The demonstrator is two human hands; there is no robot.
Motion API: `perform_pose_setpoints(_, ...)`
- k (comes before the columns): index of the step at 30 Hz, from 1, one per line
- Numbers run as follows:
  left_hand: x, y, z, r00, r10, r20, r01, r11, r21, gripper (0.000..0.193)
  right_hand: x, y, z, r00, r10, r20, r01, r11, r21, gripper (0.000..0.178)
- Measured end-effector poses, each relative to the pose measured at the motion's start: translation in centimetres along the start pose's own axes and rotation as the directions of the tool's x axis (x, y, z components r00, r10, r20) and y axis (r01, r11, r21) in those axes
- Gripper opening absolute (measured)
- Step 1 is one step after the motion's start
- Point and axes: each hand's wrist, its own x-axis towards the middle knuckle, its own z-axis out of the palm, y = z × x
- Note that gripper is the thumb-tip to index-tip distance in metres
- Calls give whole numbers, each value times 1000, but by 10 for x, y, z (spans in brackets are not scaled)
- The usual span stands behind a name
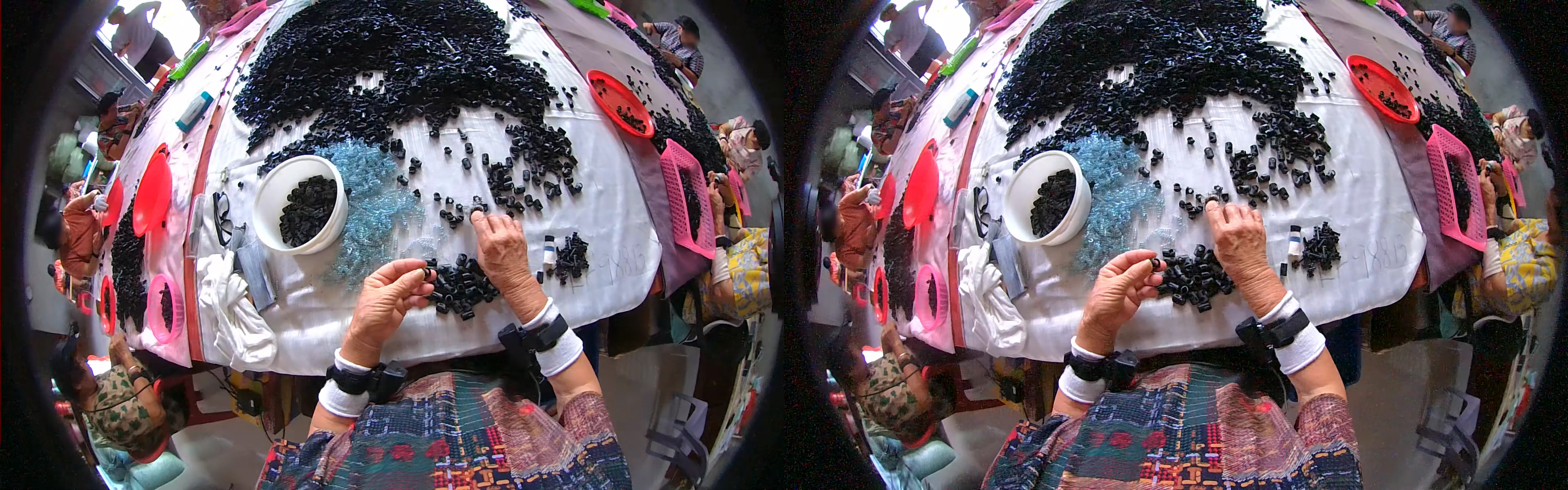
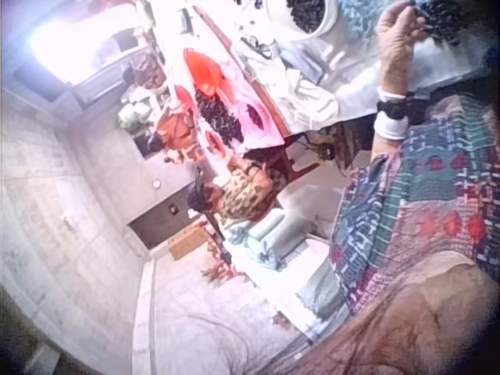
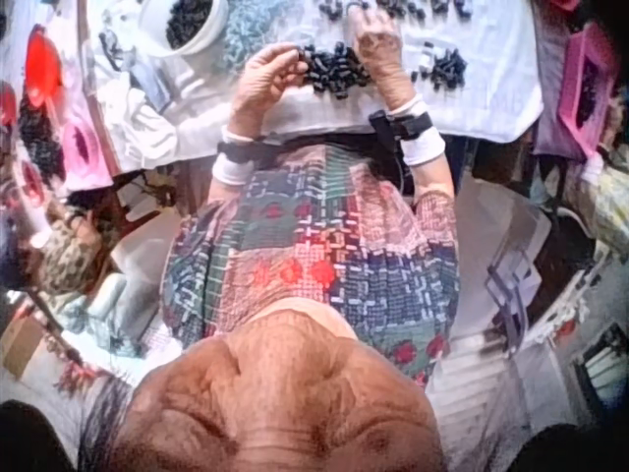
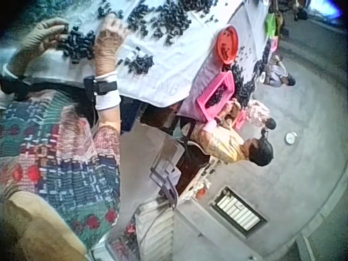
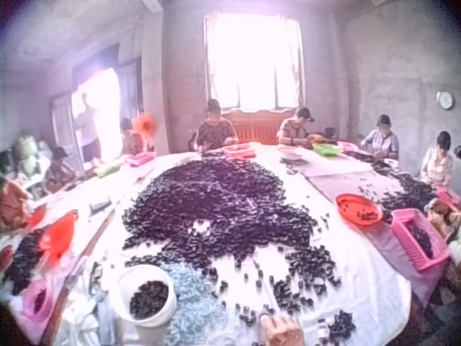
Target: The person is assembling small black shoe components or accessories at a large table.
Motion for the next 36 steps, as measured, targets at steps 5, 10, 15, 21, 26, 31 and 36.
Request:
perform_pose_setpoints(5,-3,4,5,999,26,-23,-24,997,67,21,4,-14,-18,995,57,-76,-24,923,385,29)
perform_pose_setpoints(10,2,2,6,1000,-4,26,3,998,64,22,5,-42,-56,999,3,55,-47,571,820,26)
perform_pose_setpoints(15,2,1,7,999,41,-24,-37,992,123,21,7,-50,-65,988,-154,18,98,709,698,24)
perform_pose_setpoints(21,-1,4,10,985,170,-33,-149,929,340,19,8,-53,-65,971,-234,44,166,797,580,27)
perform_pose_setpoints(26,2,5,5,976,217,27,-201,843,499,20,11,-56,-70,948,-306,90,208,807,553,27)
perform_pose_setpoints(31,1,9,10,988,154,22,-151,914,376,22,9,-54,-65,996,-87,25,36,636,771,24)
perform_pose_setpoints(36,-2,8,10,992,119,39,-126,952,278,23,4,-57,-62,997,43,61,-75,537,840,23)
